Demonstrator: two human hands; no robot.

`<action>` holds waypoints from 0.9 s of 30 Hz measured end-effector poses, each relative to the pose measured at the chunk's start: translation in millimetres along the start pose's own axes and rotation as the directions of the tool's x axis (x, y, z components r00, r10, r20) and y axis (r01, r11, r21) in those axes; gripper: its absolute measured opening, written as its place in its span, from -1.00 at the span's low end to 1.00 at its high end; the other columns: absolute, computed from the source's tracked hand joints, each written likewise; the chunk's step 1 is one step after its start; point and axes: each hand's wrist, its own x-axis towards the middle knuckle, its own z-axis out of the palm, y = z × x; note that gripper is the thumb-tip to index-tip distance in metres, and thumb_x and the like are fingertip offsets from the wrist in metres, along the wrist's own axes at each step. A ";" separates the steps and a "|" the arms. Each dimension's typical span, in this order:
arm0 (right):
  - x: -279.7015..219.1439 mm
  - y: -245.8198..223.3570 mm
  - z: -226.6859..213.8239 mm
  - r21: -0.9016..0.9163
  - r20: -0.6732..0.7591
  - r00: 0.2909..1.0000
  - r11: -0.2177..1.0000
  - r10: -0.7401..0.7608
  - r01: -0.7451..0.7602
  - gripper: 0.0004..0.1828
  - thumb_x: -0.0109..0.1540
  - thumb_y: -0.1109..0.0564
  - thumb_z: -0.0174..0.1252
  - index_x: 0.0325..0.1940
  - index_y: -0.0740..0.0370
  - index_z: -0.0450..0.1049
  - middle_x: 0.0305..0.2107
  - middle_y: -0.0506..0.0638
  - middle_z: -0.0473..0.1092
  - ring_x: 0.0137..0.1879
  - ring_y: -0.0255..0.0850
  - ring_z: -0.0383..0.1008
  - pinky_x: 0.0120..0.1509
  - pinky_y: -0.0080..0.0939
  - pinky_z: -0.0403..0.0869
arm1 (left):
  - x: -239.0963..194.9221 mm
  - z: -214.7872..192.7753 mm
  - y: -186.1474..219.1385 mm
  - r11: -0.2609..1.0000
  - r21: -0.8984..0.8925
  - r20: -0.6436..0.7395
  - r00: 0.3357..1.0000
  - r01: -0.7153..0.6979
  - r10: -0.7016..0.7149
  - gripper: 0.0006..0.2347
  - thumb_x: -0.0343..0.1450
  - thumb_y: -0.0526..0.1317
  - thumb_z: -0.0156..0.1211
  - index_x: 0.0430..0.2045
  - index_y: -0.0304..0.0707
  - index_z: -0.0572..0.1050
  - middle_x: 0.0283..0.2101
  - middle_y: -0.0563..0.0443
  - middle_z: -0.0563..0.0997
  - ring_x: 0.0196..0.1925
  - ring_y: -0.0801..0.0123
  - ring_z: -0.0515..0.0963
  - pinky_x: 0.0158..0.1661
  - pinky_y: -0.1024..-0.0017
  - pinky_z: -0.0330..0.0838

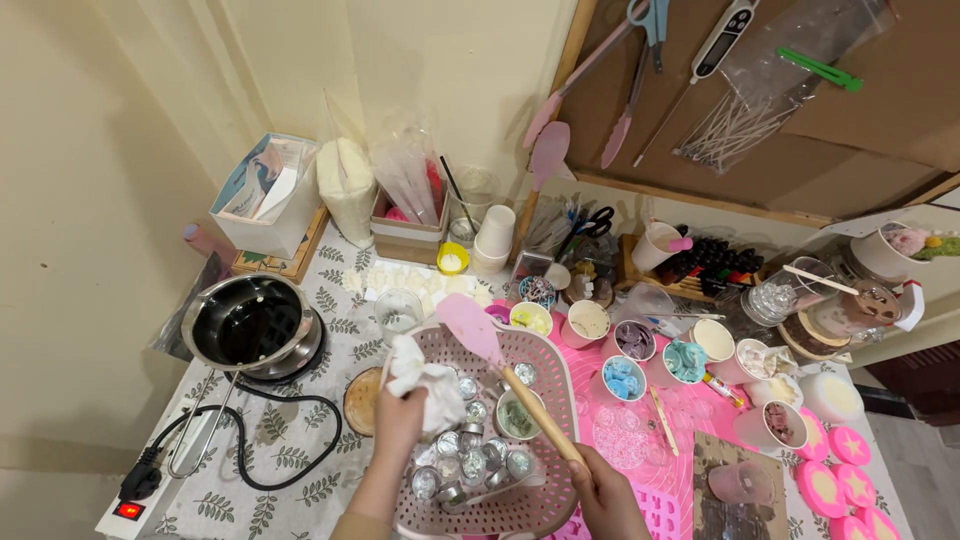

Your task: The person stirs melted dark wax in a small melting pot on an electric warmer using a pink silicone spatula, holding the pot handle with the other hand. They then wipe the spatula with a tissue, arrange small metal candle tins in a basket, and pour the melted wax from the pot into one of the tins.

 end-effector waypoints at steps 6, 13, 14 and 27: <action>-0.9 -26.3 4.0 -0.114 0.023 1.000 0.993 0.011 -0.008 -0.66 0.35 -0.04 -0.05 0.14 0.10 0.42 -0.50 0.03 0.46 -0.34 -0.21 0.53 -0.17 -0.18 0.47 | -21.9 5.5 24.1 0.917 0.378 0.067 0.992 -0.125 0.107 -0.52 0.30 -0.37 0.27 0.15 -0.29 0.37 0.09 -0.25 0.54 0.12 -0.03 0.55 0.08 0.16 0.42; 12.2 -54.2 43.2 -0.154 0.127 0.991 0.988 0.034 -0.014 -0.67 0.38 -0.10 -0.15 0.09 0.09 0.33 -0.46 0.12 0.44 -0.32 -0.01 0.54 -0.18 0.00 0.45 | -23.4 3.4 15.1 0.720 0.641 0.326 0.943 -0.266 0.059 -0.61 0.38 -0.38 0.18 0.13 -0.30 0.39 0.16 -0.25 0.51 0.16 -0.07 0.55 0.15 0.15 0.44; 17.2 -52.5 51.9 -0.140 0.145 0.989 0.989 -0.030 0.050 -0.67 0.39 -0.10 -0.16 0.08 0.10 0.33 -0.44 0.14 0.44 -0.30 0.01 0.53 -0.18 0.03 0.45 | -25.3 2.8 18.4 0.707 0.659 0.361 0.933 -0.257 0.003 -0.58 0.38 -0.34 0.21 0.16 -0.29 0.37 0.17 -0.23 0.51 0.18 -0.05 0.54 0.17 0.16 0.43; 49.4 -53.0 100.6 -0.092 0.302 0.953 0.995 -0.008 0.038 -0.65 0.36 -0.07 -0.01 0.04 0.25 0.36 -0.47 0.14 0.47 -0.37 -0.07 0.52 -0.25 -0.04 0.43 | -76.7 -62.2 63.3 0.901 0.397 0.247 0.966 -0.172 0.076 -0.53 0.26 -0.34 0.37 0.10 -0.19 0.49 0.07 -0.07 0.62 0.11 0.24 0.62 0.14 0.38 0.47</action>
